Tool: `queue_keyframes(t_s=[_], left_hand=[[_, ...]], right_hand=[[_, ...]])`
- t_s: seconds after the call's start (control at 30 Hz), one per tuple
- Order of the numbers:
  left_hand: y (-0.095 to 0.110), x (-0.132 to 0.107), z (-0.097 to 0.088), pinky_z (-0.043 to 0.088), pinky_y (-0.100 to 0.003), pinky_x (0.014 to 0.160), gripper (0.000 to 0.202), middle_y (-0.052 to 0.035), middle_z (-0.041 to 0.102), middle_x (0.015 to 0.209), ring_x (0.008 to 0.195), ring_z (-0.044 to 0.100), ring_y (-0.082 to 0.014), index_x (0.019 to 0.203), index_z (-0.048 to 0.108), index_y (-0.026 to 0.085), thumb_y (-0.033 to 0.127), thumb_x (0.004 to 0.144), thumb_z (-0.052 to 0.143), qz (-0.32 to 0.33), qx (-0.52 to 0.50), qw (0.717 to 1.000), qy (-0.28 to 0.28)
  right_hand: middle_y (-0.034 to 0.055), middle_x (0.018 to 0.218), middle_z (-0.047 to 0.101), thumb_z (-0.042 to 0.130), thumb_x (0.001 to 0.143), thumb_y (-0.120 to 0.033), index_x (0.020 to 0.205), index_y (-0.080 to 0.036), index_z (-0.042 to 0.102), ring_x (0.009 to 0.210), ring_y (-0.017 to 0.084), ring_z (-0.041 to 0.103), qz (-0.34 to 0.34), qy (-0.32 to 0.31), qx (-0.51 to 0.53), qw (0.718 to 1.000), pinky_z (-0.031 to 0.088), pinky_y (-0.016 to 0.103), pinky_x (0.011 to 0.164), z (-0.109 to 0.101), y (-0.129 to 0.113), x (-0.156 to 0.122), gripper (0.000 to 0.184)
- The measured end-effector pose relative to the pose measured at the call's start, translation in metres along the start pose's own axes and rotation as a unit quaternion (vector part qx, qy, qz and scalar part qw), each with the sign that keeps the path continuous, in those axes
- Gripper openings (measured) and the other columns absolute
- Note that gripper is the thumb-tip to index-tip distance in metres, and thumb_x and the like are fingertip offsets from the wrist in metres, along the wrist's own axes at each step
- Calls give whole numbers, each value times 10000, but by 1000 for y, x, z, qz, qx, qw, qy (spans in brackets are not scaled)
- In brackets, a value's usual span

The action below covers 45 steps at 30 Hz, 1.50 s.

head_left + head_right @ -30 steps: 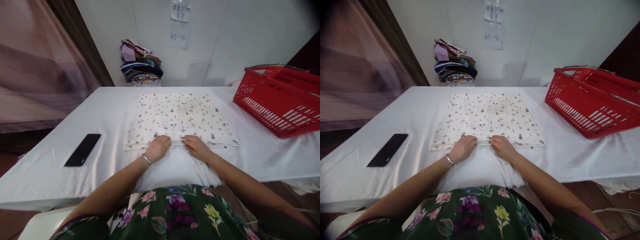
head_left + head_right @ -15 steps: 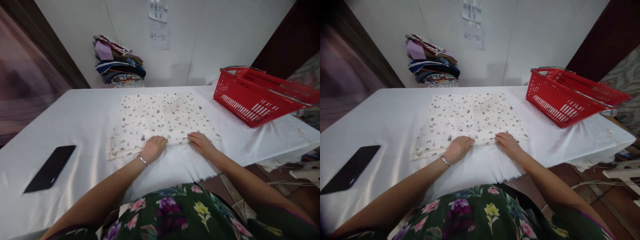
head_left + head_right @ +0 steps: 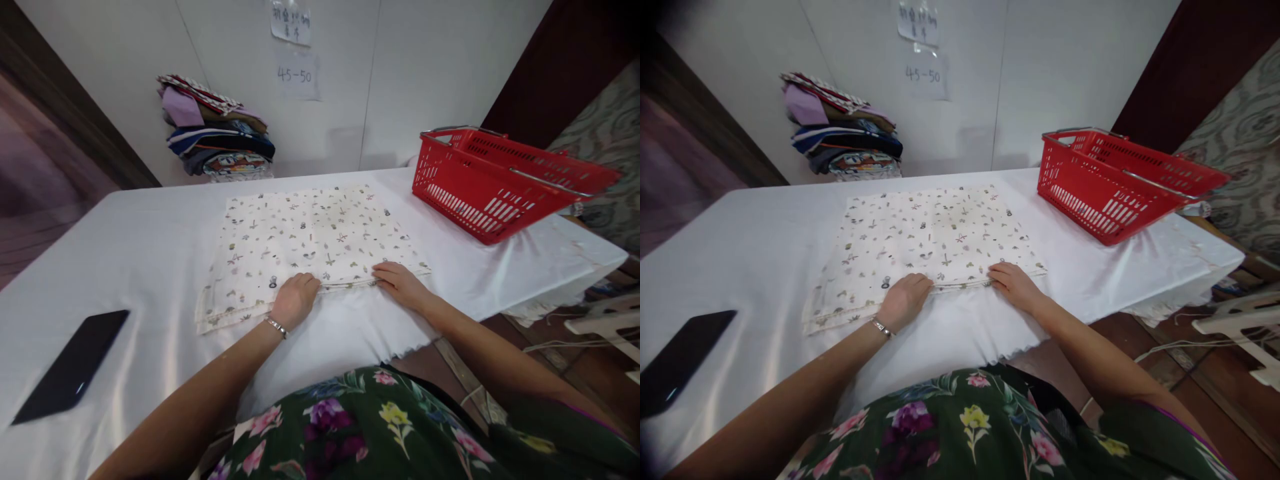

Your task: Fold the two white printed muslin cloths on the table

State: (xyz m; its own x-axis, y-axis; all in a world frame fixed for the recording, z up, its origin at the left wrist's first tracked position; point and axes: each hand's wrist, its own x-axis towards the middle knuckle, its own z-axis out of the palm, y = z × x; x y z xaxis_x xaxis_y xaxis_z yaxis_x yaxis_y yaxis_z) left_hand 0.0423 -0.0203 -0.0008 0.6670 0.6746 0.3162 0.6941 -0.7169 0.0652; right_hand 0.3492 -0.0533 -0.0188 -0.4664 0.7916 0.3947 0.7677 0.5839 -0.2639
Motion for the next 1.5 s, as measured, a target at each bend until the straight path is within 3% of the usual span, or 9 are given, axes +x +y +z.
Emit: queue_keyframes(t_s=[0.23,0.37,0.53,0.7,1.07,1.37,1.5], left_hand=[[-1,-4,-3,441,-350,743,259,-78,602,974,881,536,-207,1107,556,208,290,878,469,48,1,999,3],[0,-2,-5,448,-340,737,237,-75,608,985,880,550,-201,1084,568,214,228,872,462,55,10,998,1],[4,2,-3,454,-341,774,289,-78,620,989,909,556,-197,1114,552,195,137,856,434,66,22,998,4],[2,3,1,466,-344,758,328,-78,635,976,874,568,-194,1116,550,181,82,830,426,58,33,998,14],[-3,8,1,486,-311,712,333,-69,634,916,839,583,-190,1114,548,195,93,832,404,7,0,1000,29],[-5,7,4,483,-312,706,348,-74,636,921,837,579,-194,1114,541,172,53,824,392,16,14,999,37],[-3,7,5,479,-325,724,309,-79,633,942,842,572,-194,1128,533,173,111,855,402,38,12,999,32]], right_hand=[[84,1229,557,449,888,-264,1219,-224,533,1150,235,481,-1,-38,-64,997,425,457,938,-22,6,-16,344],[81,1211,570,393,897,-187,1203,-209,545,1129,231,493,13,-43,-101,994,430,435,917,-29,12,-22,342],[83,1102,621,391,918,-232,1097,-198,601,1041,215,537,39,-7,-94,995,450,405,872,-31,15,-23,278],[96,1207,558,458,873,-257,1217,-199,516,1121,234,488,18,-29,-70,997,424,433,911,-36,12,-26,353],[101,1189,577,443,893,-271,1205,-189,524,1113,239,498,47,0,-96,994,422,444,915,-26,23,-33,333],[97,1099,624,387,927,-255,1137,-182,575,1028,219,545,54,14,-98,994,449,410,879,-28,27,-32,291],[99,1079,631,375,924,-228,1089,-186,600,1013,220,555,53,15,-100,993,457,415,863,-25,29,-31,282]])
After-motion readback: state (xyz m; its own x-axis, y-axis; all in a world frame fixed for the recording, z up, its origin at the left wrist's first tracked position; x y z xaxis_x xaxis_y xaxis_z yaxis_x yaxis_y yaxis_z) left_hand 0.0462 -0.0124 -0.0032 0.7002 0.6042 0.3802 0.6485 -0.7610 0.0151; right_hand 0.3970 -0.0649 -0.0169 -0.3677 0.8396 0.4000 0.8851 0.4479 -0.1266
